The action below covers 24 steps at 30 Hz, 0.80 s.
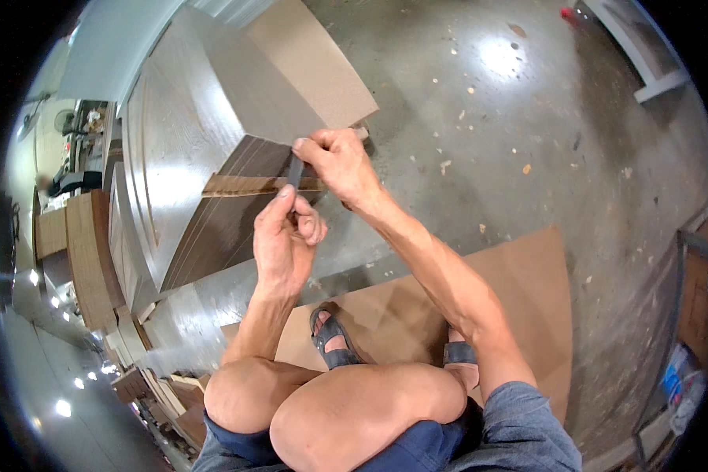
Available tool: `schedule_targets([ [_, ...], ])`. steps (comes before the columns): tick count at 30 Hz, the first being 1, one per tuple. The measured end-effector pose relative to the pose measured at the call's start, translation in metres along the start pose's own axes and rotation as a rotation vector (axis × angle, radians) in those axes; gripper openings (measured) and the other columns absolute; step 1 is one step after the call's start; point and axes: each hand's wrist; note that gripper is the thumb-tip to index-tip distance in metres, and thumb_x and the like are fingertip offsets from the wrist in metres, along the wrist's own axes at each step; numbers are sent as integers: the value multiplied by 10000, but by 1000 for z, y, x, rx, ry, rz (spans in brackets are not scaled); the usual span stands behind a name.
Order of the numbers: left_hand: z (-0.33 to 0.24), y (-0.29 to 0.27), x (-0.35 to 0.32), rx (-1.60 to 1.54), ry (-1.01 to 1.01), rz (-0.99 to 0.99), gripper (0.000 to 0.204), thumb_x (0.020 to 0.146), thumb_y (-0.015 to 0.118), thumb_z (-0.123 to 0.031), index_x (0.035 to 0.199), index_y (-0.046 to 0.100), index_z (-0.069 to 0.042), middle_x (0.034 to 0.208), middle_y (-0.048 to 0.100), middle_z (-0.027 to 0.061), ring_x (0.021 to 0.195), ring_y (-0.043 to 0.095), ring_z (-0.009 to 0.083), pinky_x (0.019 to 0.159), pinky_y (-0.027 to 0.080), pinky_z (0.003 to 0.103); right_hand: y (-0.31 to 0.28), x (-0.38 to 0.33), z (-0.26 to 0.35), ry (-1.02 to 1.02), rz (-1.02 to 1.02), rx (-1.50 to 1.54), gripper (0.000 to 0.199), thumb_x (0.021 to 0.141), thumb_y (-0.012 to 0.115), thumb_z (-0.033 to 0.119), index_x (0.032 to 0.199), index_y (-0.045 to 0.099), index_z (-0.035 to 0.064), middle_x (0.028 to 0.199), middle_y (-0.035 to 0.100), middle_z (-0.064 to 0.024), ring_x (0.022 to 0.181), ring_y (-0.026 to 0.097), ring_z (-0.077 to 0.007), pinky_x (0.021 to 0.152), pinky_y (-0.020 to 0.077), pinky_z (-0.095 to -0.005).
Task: The person uses a small metal blade to scrape and clean the edges of a grey furniture unit while squatting, then stands and aligns white wooden planks on a table using a rubber mallet.
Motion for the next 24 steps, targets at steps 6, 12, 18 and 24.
schedule_targets([
  [6,-29,-14,-1,16,199,134,438,1038,457,-280,674,542,-52,491,443,26,449,403,149,492,337,309,36,-1,42,-242,-17,-160,404,904,607,227,626,458,-25,530,351,4,530,332,-77,457,288,-324],
  [12,-13,-14,9,63,16,53,400,1056,413,-265,707,511,-95,493,387,-23,445,335,116,522,318,283,24,2,12,-202,-137,-144,398,896,612,200,617,440,-26,528,332,-5,536,326,-82,463,299,-328],
  [18,-11,-23,0,124,231,133,418,1026,511,-277,684,556,-42,497,442,28,458,395,126,500,343,304,29,-5,24,-270,-61,-168,425,903,617,235,620,433,-22,531,315,-19,537,316,-91,465,298,-335],
  [24,3,-36,18,117,91,21,398,1020,526,-281,696,549,-50,524,448,22,466,400,132,510,349,298,23,2,-16,-361,-151,-208,408,961,610,263,639,518,28,572,361,60,557,329,-61,469,277,-283],
])
Point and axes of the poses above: each hand's wrist, its own x-axis towards the middle knuckle, its own y-axis out of the palm, z = x × y
